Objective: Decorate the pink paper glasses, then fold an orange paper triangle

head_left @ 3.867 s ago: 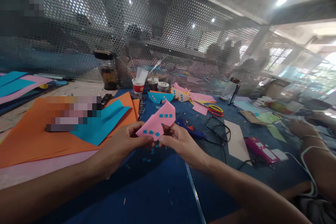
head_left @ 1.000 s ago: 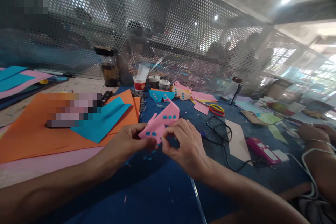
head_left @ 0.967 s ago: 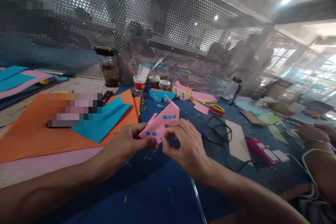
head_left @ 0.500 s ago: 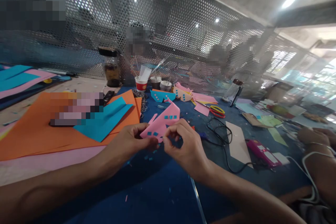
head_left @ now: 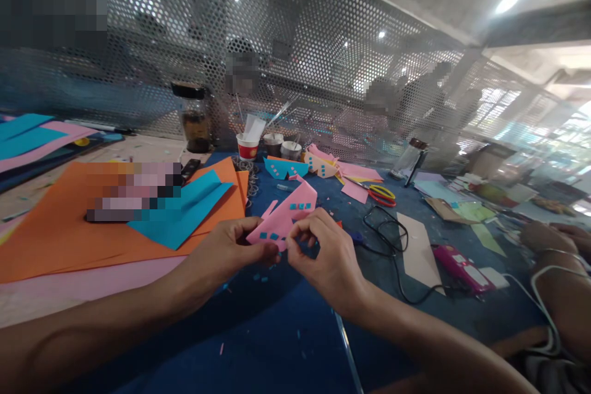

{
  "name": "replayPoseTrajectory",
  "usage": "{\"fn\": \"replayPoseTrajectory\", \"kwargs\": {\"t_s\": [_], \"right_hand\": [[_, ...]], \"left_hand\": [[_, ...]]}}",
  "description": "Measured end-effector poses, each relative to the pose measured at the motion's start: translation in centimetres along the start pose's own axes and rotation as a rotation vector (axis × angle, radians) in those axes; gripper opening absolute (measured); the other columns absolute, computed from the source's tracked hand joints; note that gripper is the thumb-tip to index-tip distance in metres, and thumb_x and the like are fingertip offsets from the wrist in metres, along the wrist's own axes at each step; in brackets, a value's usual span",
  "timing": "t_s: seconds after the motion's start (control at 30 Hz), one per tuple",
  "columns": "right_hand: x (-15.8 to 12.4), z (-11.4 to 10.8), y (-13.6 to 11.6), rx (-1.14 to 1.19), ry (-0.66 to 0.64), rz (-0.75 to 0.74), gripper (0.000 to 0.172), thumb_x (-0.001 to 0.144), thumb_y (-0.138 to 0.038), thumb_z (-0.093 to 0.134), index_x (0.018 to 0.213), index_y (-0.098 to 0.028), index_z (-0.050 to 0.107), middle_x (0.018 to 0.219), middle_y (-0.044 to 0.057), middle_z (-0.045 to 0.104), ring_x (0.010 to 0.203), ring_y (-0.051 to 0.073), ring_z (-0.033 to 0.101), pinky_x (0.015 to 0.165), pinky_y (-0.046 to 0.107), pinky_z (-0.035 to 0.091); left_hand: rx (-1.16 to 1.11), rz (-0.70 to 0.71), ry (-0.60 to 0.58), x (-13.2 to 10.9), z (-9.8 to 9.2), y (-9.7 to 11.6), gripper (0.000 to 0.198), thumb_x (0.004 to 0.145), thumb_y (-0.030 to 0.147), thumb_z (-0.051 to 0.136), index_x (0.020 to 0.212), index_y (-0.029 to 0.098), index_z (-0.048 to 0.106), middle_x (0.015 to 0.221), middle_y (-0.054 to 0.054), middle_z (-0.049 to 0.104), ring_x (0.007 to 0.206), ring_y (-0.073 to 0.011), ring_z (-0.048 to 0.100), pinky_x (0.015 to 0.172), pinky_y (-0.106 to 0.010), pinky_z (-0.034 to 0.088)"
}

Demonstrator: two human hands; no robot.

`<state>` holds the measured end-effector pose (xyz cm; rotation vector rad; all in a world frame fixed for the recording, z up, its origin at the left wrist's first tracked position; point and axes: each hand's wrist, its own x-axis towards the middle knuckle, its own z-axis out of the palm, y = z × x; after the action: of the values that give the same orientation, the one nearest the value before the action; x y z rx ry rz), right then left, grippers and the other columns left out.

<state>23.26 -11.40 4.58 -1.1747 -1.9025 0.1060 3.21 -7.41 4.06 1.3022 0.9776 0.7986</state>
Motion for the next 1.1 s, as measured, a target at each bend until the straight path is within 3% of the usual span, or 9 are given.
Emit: {"fn": "replayPoseTrajectory", "kwargs": {"t_s": [0.47, 1.1], "right_hand": [[0.01, 0.1, 0.14, -0.072, 0.016, -0.049, 0.011, 0.091, -0.011, 0.067, 0.087, -0.021, 0.065, 0.092, 0.003, 0.071, 0.08, 0.018, 0.069, 0.073, 0.031, 0.054], [-0.17, -0.18, -0.05, -0.021, 0.014, -0.035, 0.011, 0.093, -0.015, 0.068, 0.098, -0.023, 0.063, 0.095, 0.002, 0.07, 0.077, 0.016, 0.066, 0.071, 0.031, 0.053]], "left_hand": [[-0.008, -0.005, -0.02, -0.1, 0.15, 0.09, 0.03, 0.065, 0.042, 0.094, 0.081, 0.022, 0.079, 0.07, 0.0, 0.08, 0.064, -0.0142, 0.069, 0.06, -0.023, 0.049], [-0.033, -0.015, -0.038, -0.21, -0.35, -0.42, 0.033, 0.067, 0.046, 0.097, 0.084, 0.022, 0.081, 0.077, -0.003, 0.082, 0.072, -0.0186, 0.072, 0.069, -0.027, 0.055]]}}
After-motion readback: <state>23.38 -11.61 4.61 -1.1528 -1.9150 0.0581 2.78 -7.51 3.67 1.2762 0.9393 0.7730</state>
